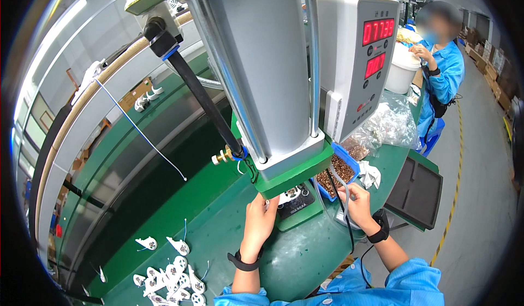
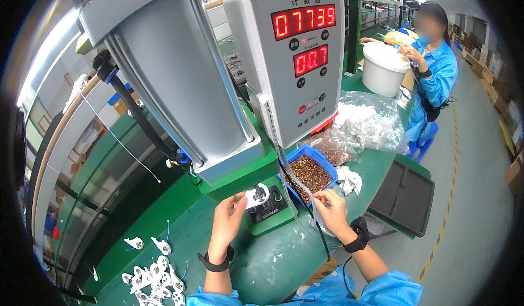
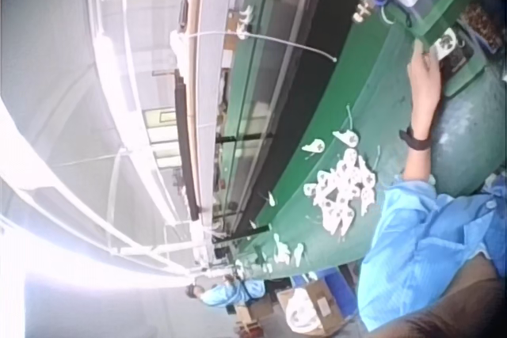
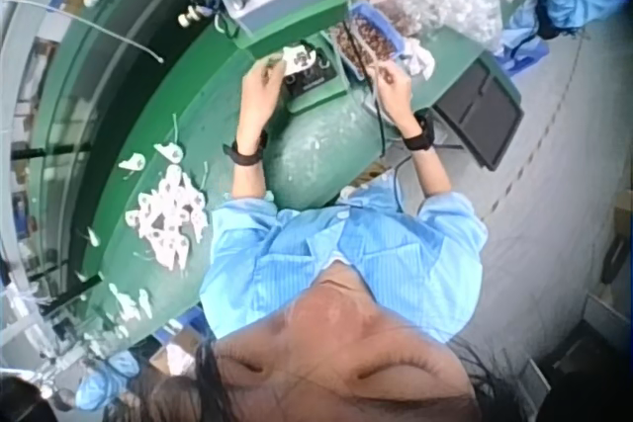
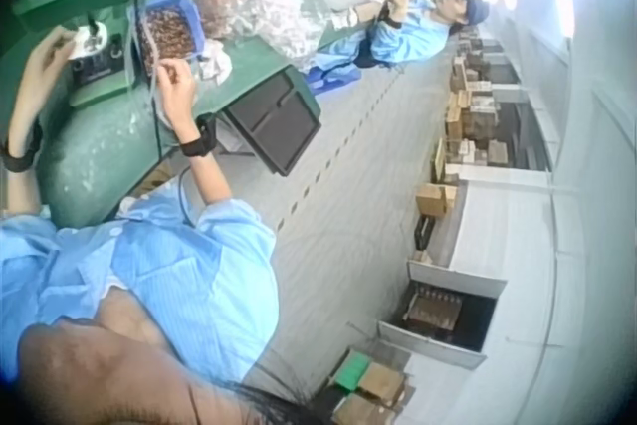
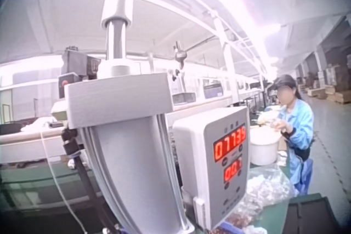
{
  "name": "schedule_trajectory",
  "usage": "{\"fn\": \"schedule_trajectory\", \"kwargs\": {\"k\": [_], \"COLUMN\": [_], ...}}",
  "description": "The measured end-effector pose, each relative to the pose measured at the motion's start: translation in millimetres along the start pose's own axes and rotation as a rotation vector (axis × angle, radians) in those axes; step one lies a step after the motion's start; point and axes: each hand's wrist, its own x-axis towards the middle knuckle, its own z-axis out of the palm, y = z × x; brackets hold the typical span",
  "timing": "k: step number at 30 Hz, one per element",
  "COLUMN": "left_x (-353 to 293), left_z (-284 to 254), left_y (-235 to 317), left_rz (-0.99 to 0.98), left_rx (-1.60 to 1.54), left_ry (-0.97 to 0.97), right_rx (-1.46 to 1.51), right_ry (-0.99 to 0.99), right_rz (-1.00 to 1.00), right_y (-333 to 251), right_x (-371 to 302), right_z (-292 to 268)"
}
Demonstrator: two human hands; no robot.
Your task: Operating a pneumatic press machine to assemble small plastic housings and electrical components on a factory production line.
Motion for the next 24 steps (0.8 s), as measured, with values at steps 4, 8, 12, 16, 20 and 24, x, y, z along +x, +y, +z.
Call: {"fn": "schedule_trajectory", "kwargs": {"k": [4, 8, 12, 16, 20, 24], "left_x": [-4.7, -5.6, -5.0, -4.8, -5.4, -2.5], "left_z": [1.0, 2.3, 0.9, 0.5, 0.7, 0.0], "left_y": [7.0, 4.5, 6.9, 8.7, 5.1, 4.8], "left_rz": [-0.122, -0.102, -0.083, -0.079, -0.041, -0.072], "left_rx": [-0.183, -0.158, -0.130, -0.131, -0.154, -0.153], "left_ry": [-0.027, 0.009, 0.012, 0.022, 0.037, 0.004], "right_rx": [0.150, 0.379, 0.519, 0.530, 0.576, 0.449], "right_ry": [0.053, -0.045, -0.186, -0.368, -0.464, -0.509], "right_rz": [0.005, 0.106, 0.115, 0.221, 0.192, 0.072], "right_y": [16.0, 5.4, -16.8, -27.1, -42.4, -59.4], "right_x": [3.2, 8.7, 25.5, 38.1, 47.2, 58.1], "right_z": [-2.4, -5.3, -18.0, -17.6, -6.4, 13.7]}}
